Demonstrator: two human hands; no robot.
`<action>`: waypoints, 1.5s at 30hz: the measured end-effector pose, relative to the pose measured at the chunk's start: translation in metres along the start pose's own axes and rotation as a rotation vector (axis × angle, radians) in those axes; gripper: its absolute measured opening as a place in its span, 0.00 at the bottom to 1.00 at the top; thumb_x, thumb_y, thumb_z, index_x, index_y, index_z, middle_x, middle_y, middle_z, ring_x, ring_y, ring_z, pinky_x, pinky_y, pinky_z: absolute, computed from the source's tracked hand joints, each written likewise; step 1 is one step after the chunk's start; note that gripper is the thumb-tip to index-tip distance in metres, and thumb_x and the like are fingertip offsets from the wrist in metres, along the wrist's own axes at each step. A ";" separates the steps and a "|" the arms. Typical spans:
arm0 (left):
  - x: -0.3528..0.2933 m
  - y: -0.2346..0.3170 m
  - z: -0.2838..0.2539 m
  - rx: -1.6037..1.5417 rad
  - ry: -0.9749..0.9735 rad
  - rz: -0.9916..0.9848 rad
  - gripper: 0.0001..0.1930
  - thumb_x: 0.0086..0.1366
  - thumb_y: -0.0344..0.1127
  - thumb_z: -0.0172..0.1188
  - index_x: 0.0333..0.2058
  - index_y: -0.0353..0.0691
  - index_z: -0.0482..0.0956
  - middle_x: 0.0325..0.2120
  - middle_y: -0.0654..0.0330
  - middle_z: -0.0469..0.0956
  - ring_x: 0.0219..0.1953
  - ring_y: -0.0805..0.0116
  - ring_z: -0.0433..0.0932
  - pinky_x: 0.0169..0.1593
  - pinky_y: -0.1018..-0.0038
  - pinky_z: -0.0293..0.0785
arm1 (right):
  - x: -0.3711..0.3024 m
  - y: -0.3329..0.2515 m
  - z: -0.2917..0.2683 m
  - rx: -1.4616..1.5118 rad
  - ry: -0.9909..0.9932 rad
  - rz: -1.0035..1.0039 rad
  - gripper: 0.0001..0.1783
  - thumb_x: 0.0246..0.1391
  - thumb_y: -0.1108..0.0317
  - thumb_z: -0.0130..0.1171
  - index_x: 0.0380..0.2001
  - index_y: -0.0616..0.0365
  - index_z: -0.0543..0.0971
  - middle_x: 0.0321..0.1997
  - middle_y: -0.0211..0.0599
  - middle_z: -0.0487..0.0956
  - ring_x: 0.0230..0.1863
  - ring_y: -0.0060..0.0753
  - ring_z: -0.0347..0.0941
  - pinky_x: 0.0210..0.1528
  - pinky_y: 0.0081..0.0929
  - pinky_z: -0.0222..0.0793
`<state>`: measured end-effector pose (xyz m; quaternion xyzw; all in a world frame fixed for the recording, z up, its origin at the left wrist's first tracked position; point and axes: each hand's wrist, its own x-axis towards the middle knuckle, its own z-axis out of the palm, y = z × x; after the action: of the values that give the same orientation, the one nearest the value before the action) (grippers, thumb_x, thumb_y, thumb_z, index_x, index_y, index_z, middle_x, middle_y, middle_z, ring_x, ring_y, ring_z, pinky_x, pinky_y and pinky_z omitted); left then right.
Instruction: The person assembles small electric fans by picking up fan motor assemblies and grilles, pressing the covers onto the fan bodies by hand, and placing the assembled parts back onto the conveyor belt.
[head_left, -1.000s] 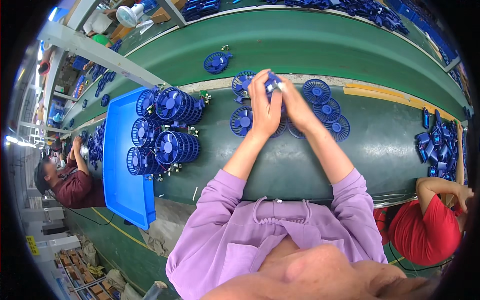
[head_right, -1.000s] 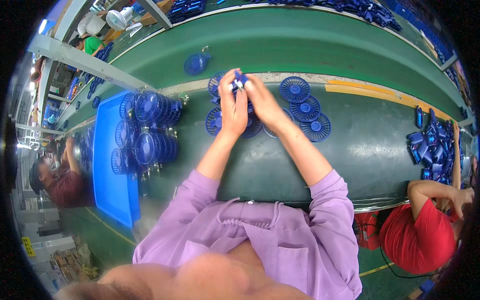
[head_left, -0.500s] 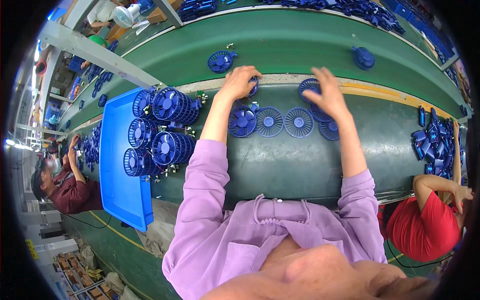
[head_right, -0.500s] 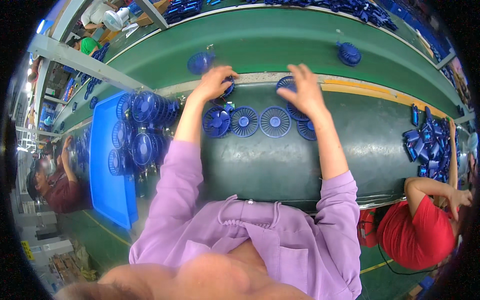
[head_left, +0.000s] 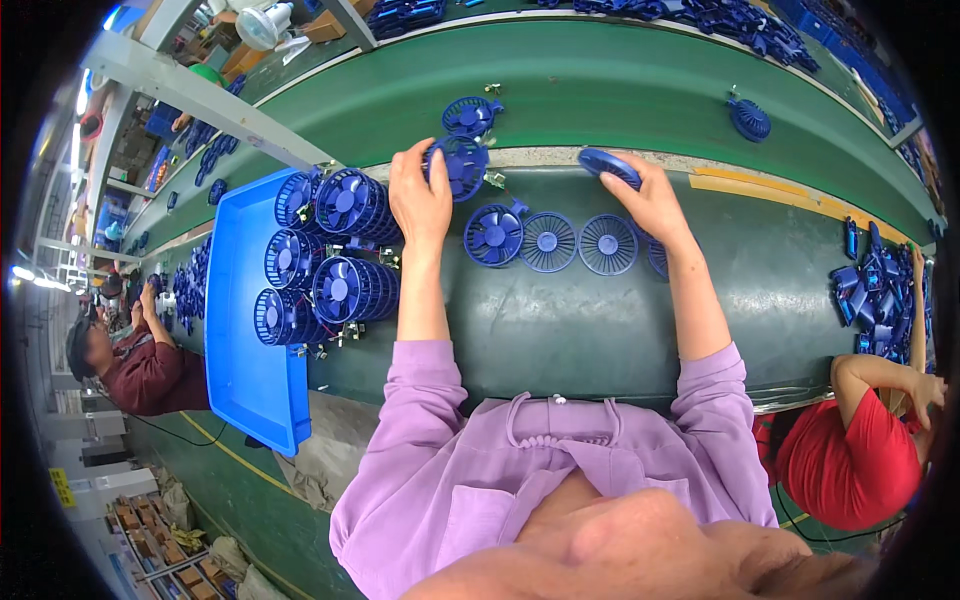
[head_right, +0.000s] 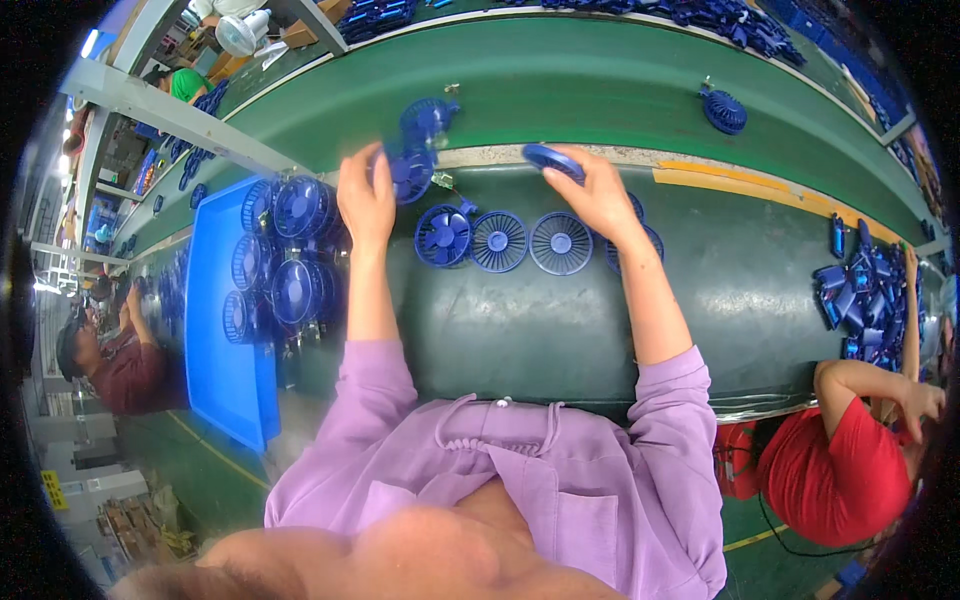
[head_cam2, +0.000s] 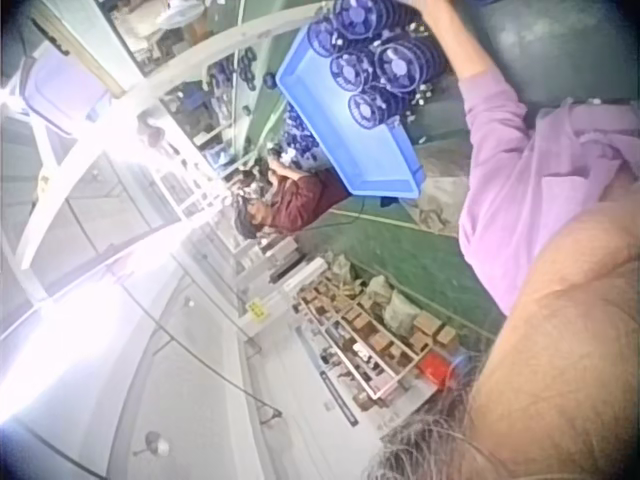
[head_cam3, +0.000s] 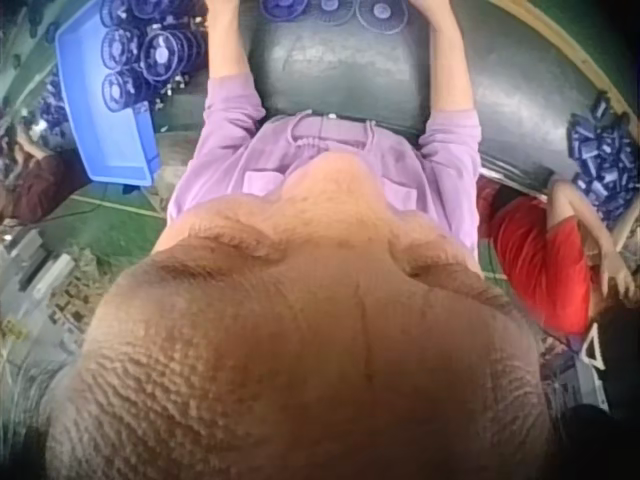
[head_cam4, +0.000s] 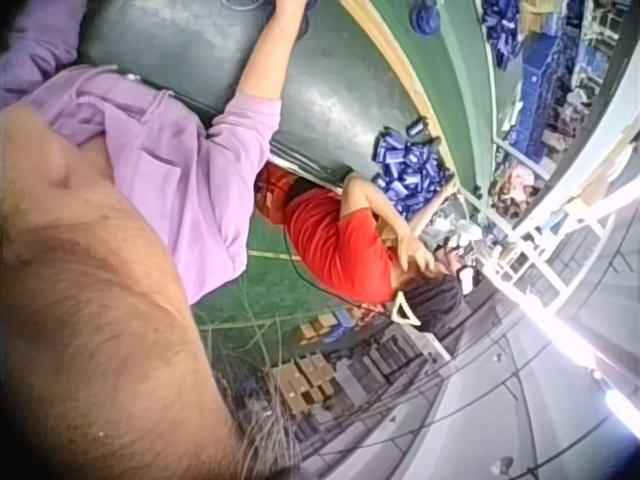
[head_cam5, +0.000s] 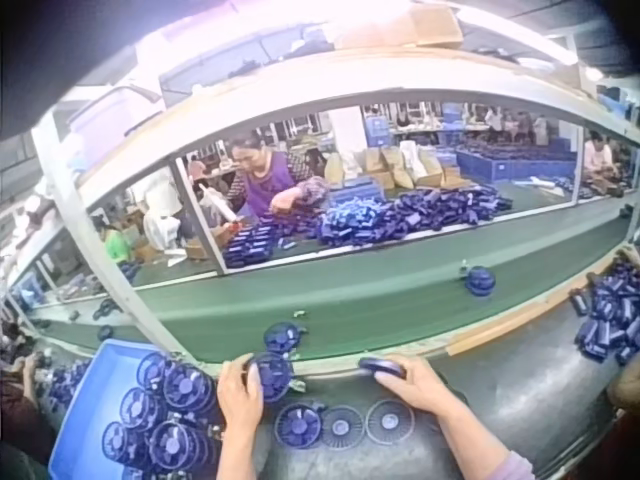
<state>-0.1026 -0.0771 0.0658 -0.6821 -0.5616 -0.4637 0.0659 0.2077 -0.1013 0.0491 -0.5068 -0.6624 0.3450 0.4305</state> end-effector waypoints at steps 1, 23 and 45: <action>-0.002 0.004 0.000 -0.060 0.095 -0.048 0.11 0.63 0.32 0.54 0.43 0.34 0.75 0.36 0.48 0.75 0.40 0.50 0.75 0.45 0.62 0.70 | -0.001 -0.009 0.008 0.206 -0.034 0.065 0.20 0.55 0.61 0.60 0.47 0.63 0.77 0.38 0.37 0.81 0.38 0.26 0.78 0.36 0.25 0.72; -0.050 0.084 0.049 -1.888 -0.310 -1.092 0.21 0.72 0.52 0.41 0.50 0.41 0.68 0.46 0.57 0.75 0.51 0.63 0.74 0.56 0.63 0.70 | -0.015 -0.036 0.078 -0.329 0.132 -0.381 0.44 0.53 0.37 0.52 0.63 0.56 0.60 0.65 0.55 0.58 0.65 0.60 0.55 0.65 0.48 0.53; -0.031 0.109 0.086 -0.584 -0.143 0.108 0.21 0.60 0.40 0.58 0.49 0.37 0.66 0.54 0.44 0.63 0.58 0.48 0.60 0.61 0.57 0.53 | 0.022 -0.005 0.046 0.868 -0.092 0.304 0.31 0.64 0.41 0.40 0.53 0.57 0.68 0.48 0.36 0.73 0.51 0.30 0.70 0.52 0.30 0.67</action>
<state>0.0378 -0.0863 0.0427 -0.7320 -0.3704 -0.5523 -0.1481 0.1609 -0.0819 0.0407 -0.3553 -0.3935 0.6716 0.5176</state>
